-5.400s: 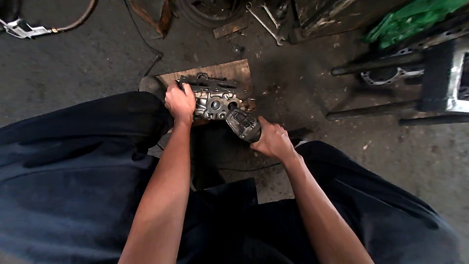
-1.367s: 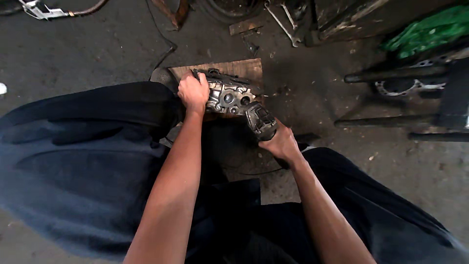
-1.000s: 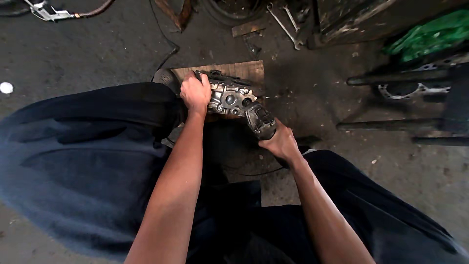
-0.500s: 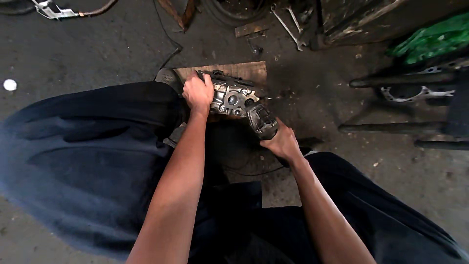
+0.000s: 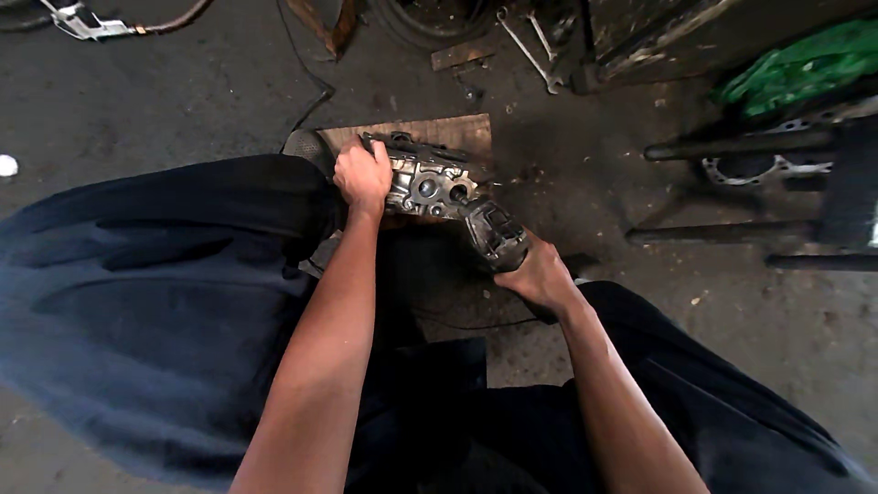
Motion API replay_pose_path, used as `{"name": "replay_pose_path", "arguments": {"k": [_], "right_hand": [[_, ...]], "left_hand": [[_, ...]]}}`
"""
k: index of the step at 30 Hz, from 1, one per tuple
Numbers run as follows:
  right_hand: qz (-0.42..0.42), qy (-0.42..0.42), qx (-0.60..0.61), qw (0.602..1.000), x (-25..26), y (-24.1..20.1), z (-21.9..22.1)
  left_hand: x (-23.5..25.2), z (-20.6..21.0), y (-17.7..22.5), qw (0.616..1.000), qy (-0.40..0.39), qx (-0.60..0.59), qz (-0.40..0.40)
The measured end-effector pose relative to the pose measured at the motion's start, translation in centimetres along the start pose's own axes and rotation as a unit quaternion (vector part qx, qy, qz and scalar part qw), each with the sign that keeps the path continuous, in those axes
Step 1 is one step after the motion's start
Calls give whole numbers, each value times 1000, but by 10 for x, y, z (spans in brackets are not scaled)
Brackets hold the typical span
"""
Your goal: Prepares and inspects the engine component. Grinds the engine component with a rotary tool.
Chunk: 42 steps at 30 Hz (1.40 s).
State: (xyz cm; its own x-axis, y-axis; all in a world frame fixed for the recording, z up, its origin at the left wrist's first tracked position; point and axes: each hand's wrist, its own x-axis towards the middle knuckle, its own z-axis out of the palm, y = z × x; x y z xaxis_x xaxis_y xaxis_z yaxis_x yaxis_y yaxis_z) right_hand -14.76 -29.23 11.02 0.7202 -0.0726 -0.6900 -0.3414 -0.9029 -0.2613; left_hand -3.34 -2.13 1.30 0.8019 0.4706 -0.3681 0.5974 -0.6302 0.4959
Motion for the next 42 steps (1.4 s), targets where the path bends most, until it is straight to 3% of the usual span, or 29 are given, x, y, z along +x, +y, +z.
{"name": "replay_pose_path", "arguments": {"k": [11,27,42], "right_hand": [[4,-6,-23,1000,-15,-7,-5],[55,-30,-107,992,2,-27,0],[39,-27,-128,991,-10,-31,-2]], "left_hand": [[-2,0,-1,1000,3,-3,-1],[-1,0,-1,1000,-2,0,-1],[-2,0,-5,1000,-1,-6,0]]}}
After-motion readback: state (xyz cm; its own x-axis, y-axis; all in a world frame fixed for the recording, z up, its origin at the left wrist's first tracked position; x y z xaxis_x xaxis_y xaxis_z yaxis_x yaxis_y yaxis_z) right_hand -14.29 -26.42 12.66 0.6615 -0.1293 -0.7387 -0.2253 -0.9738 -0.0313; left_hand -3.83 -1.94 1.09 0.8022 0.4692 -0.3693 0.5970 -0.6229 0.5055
